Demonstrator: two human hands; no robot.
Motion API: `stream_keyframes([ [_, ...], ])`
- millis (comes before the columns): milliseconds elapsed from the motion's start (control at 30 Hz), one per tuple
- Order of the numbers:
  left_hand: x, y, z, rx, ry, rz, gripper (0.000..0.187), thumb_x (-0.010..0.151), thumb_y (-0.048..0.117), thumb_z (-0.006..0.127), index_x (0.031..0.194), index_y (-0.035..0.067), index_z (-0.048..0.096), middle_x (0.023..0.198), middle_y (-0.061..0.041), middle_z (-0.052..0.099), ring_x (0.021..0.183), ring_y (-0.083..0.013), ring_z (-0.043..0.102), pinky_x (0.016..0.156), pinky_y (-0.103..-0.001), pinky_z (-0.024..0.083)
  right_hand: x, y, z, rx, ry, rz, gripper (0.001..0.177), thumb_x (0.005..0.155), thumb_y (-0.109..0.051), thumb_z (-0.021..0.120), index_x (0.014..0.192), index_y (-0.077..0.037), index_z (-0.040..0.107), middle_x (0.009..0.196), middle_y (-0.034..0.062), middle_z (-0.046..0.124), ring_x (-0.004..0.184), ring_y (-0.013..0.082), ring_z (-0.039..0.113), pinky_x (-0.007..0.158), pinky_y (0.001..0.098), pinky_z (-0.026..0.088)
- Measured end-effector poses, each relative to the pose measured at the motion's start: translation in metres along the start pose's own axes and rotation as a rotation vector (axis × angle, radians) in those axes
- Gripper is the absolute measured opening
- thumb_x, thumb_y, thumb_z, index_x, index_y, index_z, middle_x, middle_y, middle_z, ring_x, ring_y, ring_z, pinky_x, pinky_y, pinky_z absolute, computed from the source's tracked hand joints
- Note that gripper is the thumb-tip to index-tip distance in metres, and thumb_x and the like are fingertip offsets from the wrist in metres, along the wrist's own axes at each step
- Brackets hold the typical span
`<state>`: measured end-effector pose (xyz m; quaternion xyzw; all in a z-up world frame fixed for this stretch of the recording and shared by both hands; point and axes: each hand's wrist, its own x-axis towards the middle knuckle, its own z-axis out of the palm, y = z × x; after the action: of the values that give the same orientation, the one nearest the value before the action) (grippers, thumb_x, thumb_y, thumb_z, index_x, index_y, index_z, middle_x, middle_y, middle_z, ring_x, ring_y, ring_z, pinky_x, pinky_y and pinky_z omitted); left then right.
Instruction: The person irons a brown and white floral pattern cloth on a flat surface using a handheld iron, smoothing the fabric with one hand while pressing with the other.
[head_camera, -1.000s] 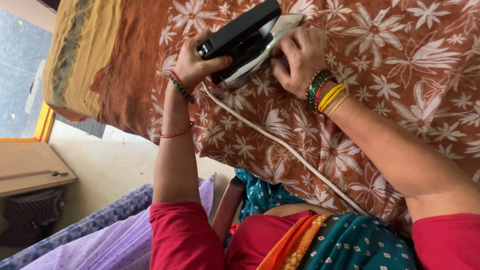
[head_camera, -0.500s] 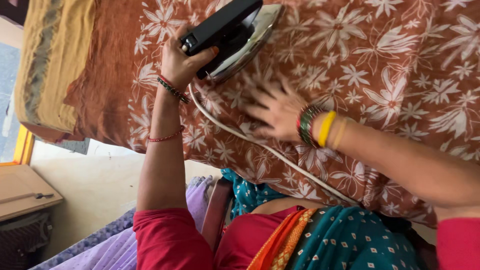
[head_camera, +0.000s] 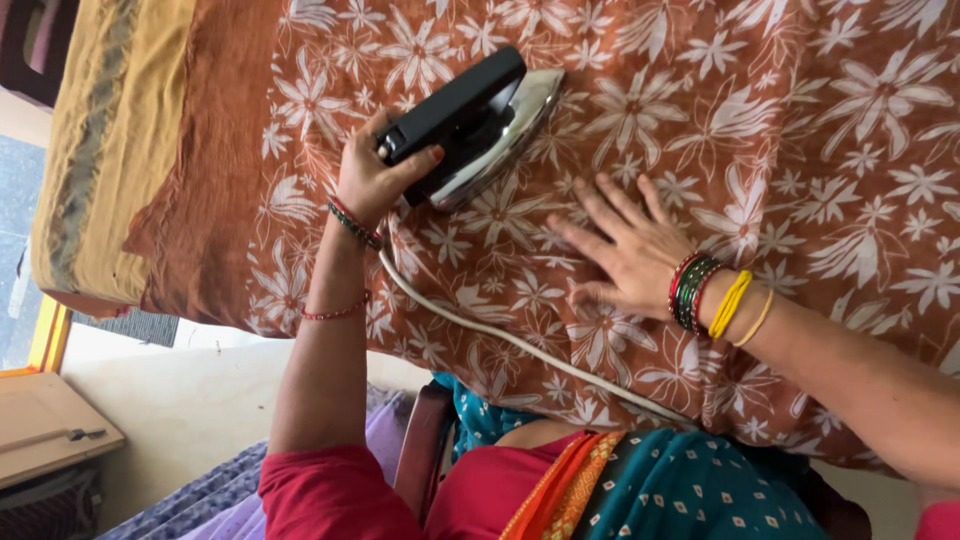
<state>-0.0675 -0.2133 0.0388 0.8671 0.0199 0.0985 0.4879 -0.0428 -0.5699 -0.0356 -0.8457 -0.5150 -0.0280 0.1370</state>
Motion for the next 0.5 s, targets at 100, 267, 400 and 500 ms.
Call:
stream_keyframes([
  [100, -0.003, 0.003, 0.010, 0.080, 0.069, -0.129, 0.045, 0.075, 0.030, 0.084, 0.106, 0.001, 0.069, 0.087, -0.006, 0.074, 0.078, -0.0149, 0.071, 0.071, -0.028, 0.059, 0.005, -0.006, -0.006, -0.012, -0.022, -0.036, 0.091, 0.083, -0.079, 0.045, 0.159, -0.032, 0.023, 0.166, 0.0192, 0.020, 0.148, 0.0455, 0.027, 0.116, 0.0689, 0.017],
  [267, -0.010, -0.038, 0.029, -0.136, -0.095, 0.197, 0.046, 0.091, 0.044, 0.075, 0.109, 0.002, 0.069, 0.114, -0.020, 0.068, 0.106, -0.0250, 0.066, 0.088, -0.037, 0.058, 0.050, -0.007, -0.018, 0.237, 0.498, -0.006, 0.086, 0.101, -0.061, 0.070, 0.165, -0.023, 0.028, 0.167, 0.0201, 0.028, 0.149, 0.0358, 0.040, 0.126, 0.0653, 0.032],
  [400, 0.029, -0.078, 0.009, -0.142, -0.136, 0.028, 0.071, 0.104, 0.062, 0.016, 0.133, 0.024, 0.069, 0.134, -0.011, 0.073, 0.123, -0.0276, 0.071, 0.103, -0.045, 0.058, 0.092, -0.017, -0.030, 0.179, 0.486, -0.105, 0.084, 0.099, -0.069, 0.064, 0.159, -0.015, 0.039, 0.164, 0.0246, 0.031, 0.150, 0.0439, 0.039, 0.122, 0.0723, 0.021],
  [500, 0.039, -0.076, -0.004, 0.799, 0.000, -0.092, 0.059, 0.106, 0.059, 0.024, 0.144, 0.033, 0.060, 0.165, -0.004, 0.042, 0.158, -0.0384, 0.026, 0.128, -0.067, 0.008, 0.121, -0.021, -0.030, 0.042, 0.426, -0.148, 0.081, 0.094, -0.075, 0.062, 0.149, -0.016, 0.054, 0.154, 0.0200, 0.049, 0.145, 0.0416, 0.046, 0.117, 0.0741, 0.012],
])
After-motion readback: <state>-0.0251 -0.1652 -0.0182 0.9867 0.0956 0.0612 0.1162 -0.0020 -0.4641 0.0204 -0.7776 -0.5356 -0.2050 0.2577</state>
